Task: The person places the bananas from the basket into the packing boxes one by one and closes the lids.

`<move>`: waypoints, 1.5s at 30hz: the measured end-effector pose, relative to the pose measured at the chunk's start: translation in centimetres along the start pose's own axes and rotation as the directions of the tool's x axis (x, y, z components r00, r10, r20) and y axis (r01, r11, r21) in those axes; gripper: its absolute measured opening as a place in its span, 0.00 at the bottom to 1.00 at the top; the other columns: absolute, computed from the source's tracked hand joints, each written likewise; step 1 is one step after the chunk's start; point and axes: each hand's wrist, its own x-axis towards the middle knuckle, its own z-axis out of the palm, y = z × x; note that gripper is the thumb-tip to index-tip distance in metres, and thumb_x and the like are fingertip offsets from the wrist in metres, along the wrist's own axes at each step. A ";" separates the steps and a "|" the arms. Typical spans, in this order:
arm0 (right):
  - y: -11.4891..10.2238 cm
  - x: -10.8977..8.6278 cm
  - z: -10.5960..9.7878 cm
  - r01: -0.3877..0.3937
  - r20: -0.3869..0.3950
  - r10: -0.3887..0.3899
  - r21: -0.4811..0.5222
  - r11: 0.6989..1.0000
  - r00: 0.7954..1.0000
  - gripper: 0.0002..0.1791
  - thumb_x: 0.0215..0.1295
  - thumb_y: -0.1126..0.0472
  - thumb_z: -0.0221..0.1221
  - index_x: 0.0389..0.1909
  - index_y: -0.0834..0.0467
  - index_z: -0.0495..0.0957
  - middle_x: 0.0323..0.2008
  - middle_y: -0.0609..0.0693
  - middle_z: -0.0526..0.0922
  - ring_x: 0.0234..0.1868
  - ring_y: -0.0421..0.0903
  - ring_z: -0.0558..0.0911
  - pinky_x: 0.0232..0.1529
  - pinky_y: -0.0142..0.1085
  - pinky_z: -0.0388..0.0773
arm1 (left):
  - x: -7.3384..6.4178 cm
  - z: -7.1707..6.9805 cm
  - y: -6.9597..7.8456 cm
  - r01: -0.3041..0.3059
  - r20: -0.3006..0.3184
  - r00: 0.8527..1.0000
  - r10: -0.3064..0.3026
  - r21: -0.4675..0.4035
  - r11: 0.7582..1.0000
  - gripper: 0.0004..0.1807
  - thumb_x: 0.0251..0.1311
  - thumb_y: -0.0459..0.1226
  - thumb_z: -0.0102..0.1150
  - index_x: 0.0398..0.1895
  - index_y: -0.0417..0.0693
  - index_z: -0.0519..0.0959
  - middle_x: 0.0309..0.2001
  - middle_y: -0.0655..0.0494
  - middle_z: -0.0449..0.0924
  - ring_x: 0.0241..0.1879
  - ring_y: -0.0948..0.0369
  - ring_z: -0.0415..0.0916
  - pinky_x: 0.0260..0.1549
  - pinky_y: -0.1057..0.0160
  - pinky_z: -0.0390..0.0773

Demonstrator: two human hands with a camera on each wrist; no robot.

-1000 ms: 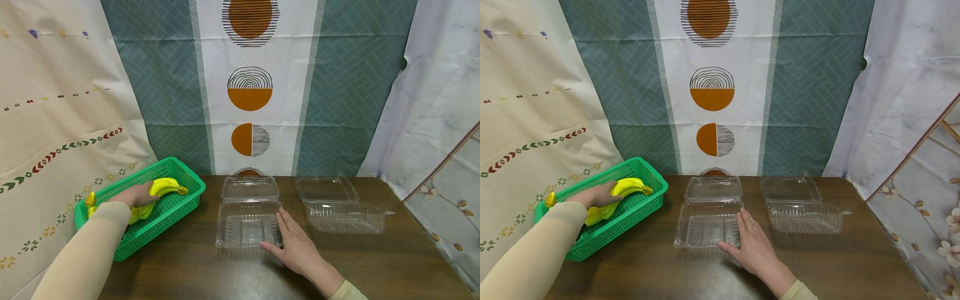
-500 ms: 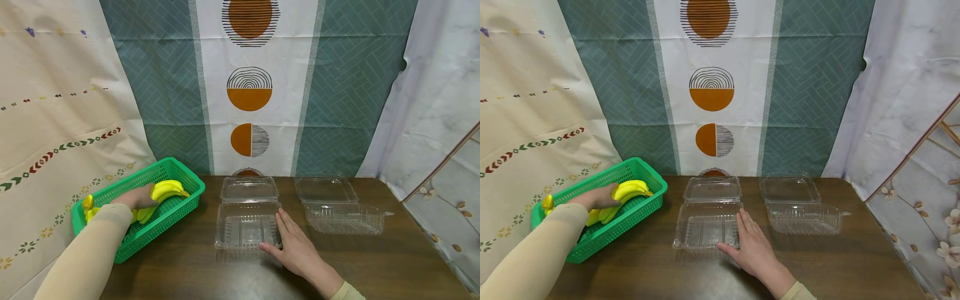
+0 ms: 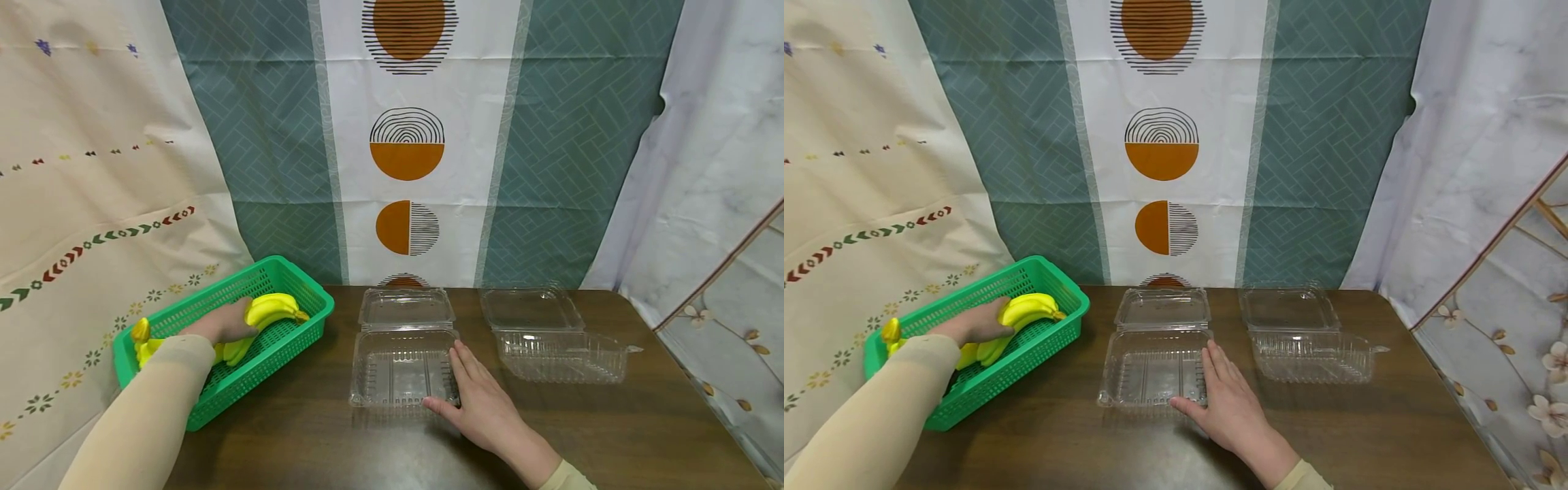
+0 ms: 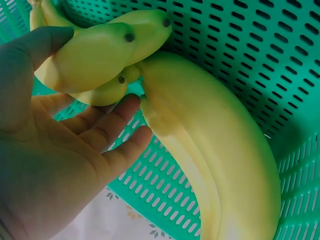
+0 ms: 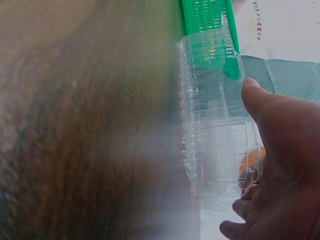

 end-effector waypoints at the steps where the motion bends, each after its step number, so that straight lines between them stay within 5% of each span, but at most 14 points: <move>1: 0.0 0.0 0.0 0.000 0.001 0.000 0.000 1.000 1.000 0.64 0.71 0.20 0.59 0.88 0.64 0.54 0.90 0.58 0.48 0.87 0.62 0.54 0.81 0.62 0.59 | -0.1 0.0 0.0 -0.005 -0.001 1.000 0.005 0.008 1.000 0.50 0.74 0.47 0.66 0.81 0.23 0.51 0.55 0.27 0.78 0.49 0.40 0.79 0.48 0.42 0.79; 7: -0.1 0.0 -0.1 -0.003 0.010 0.003 -0.001 1.000 1.000 0.64 0.71 0.20 0.58 0.89 0.64 0.53 0.90 0.57 0.46 0.88 0.61 0.52 0.82 0.62 0.57 | -1.5 -0.4 2.0 0.007 -0.018 1.000 -0.006 0.010 1.000 0.48 0.80 0.45 0.58 0.85 0.24 0.46 0.73 0.12 0.61 0.70 0.23 0.65 0.60 0.30 0.73; 11: -0.1 0.0 -0.1 0.000 0.009 0.000 0.001 1.000 1.000 0.64 0.72 0.21 0.59 0.89 0.64 0.52 0.90 0.57 0.45 0.88 0.61 0.51 0.81 0.62 0.57 | -2.1 -0.4 2.8 0.022 -0.061 0.998 -0.020 0.048 0.999 0.43 0.83 0.44 0.53 0.85 0.24 0.47 0.75 0.09 0.53 0.74 0.16 0.53 0.63 0.24 0.69; 21: -0.2 -0.1 0.0 -0.012 0.015 0.012 0.009 1.000 1.000 0.61 0.74 0.26 0.62 0.89 0.63 0.51 0.90 0.57 0.44 0.88 0.61 0.51 0.82 0.63 0.57 | -2.8 -0.4 3.1 0.017 -0.138 0.990 -0.010 0.050 0.999 0.42 0.84 0.45 0.53 0.86 0.27 0.50 0.74 0.06 0.49 0.71 0.15 0.56 0.59 0.23 0.71; 28: -0.1 0.0 0.0 -0.002 0.007 0.002 0.010 1.000 1.000 0.61 0.74 0.27 0.63 0.89 0.64 0.52 0.90 0.58 0.45 0.88 0.62 0.51 0.81 0.63 0.57 | -3.7 -1.1 3.3 0.002 -0.196 0.981 0.009 0.054 0.999 0.41 0.83 0.43 0.55 0.85 0.28 0.51 0.68 0.08 0.57 0.58 0.24 0.72 0.50 0.28 0.76; 45: -0.2 -0.2 -0.2 0.008 0.008 -0.009 0.009 1.000 1.000 0.62 0.73 0.24 0.60 0.88 0.65 0.53 0.90 0.59 0.46 0.88 0.63 0.52 0.81 0.63 0.58 | -6.0 -2.3 5.2 -0.022 -0.308 0.951 0.039 0.058 0.998 0.42 0.84 0.46 0.52 0.89 0.34 0.49 0.77 0.11 0.48 0.70 0.18 0.62 0.59 0.21 0.71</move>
